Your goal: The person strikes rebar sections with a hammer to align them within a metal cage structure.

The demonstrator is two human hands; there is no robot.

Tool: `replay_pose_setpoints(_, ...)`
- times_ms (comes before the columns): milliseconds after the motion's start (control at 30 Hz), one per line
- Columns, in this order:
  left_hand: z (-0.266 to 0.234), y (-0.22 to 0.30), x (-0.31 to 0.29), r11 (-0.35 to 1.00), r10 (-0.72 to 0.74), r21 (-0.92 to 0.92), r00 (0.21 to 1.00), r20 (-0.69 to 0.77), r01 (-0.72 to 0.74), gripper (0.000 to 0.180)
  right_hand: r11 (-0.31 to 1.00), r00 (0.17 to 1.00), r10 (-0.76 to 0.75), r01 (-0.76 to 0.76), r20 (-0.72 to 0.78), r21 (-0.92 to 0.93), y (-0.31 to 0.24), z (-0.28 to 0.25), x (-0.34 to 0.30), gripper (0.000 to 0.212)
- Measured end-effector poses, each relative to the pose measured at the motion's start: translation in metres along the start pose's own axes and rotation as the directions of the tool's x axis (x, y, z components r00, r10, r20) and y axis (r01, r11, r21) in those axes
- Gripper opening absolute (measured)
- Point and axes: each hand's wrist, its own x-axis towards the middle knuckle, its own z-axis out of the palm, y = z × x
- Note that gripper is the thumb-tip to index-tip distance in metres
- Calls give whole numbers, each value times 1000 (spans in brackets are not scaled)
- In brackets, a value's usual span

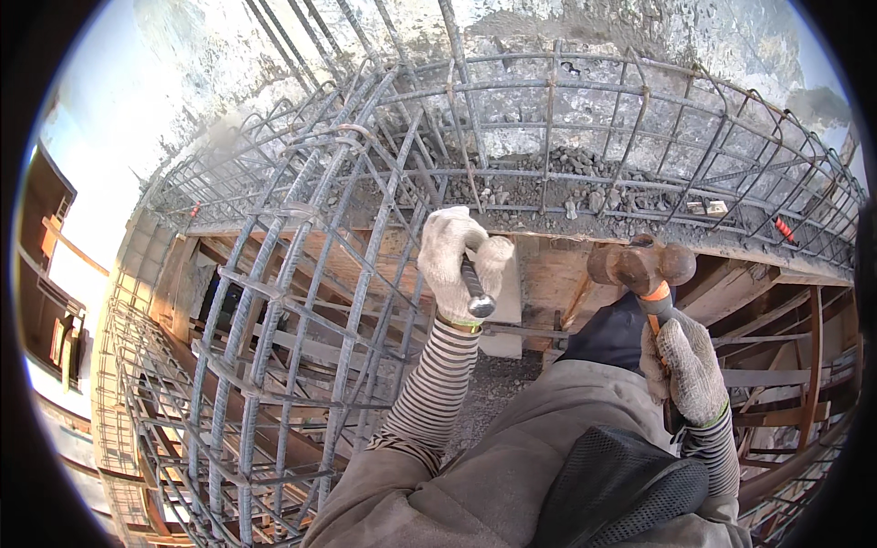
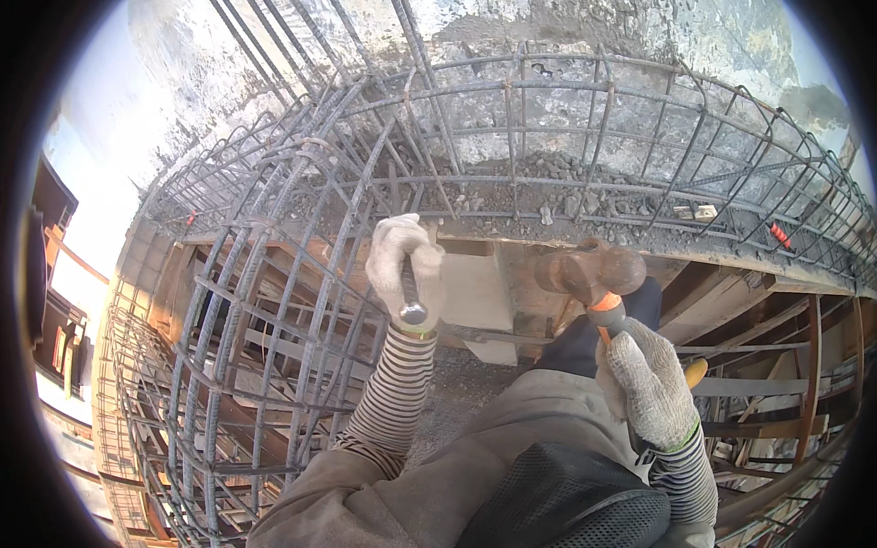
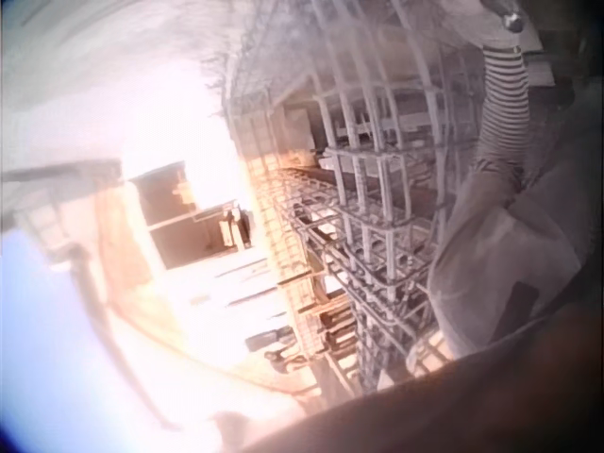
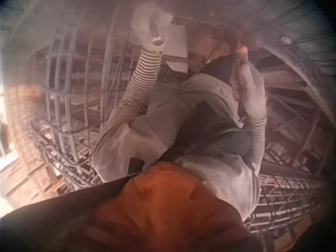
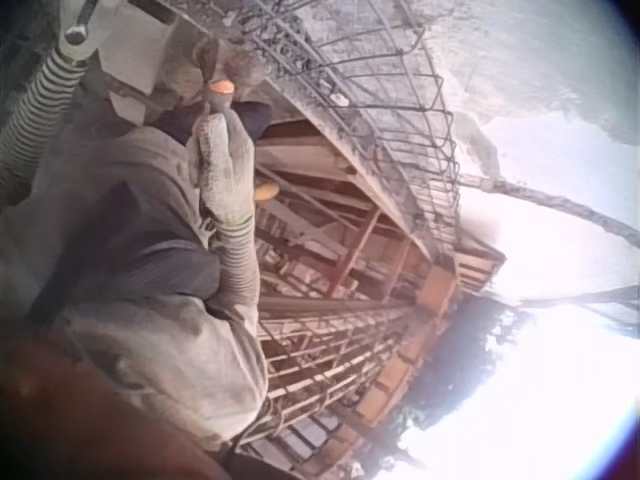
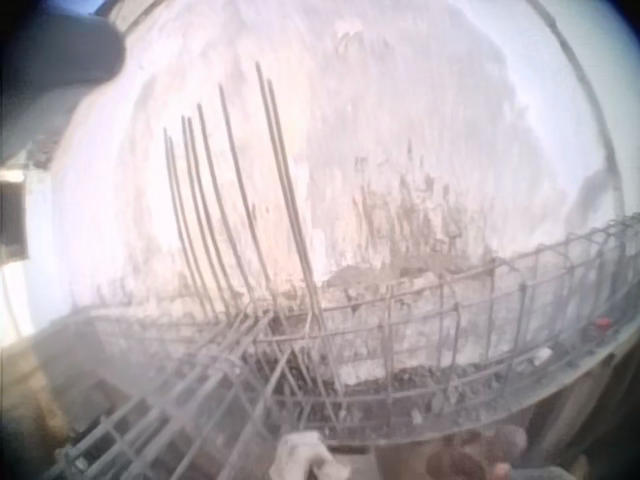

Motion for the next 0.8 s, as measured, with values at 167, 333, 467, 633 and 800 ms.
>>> replay_pose_setpoints(167, 14, 12, -6, 954, 33, 217, 790, 613, -208, 54, 991, 948, 96, -61, -304, 121, 25, -26, -34, 41)
replay_pose_setpoints(333, 17, 81, 15, 945, 322, -214, 821, 472, -247, 47, 977, 859, 89, 22, -504, 210, 45, -48, -37, 30)
replay_pose_setpoints(467, 9, 121, 17, 931, 353, -292, 747, 563, -220, 36, 955, 800, 184, -9, -571, 296, 46, -49, -43, 30)
replay_pose_setpoints(633, 21, 148, 39, 897, 304, -437, 623, 721, 69, 35, 992, 786, 91, -21, -611, 121, 64, -60, -41, 36)
replay_pose_setpoints(800, 49, 124, 30, 958, 244, -282, 660, 711, -50, 32, 1000, 856, 18, -25, -516, -7, 70, -62, -39, 49)
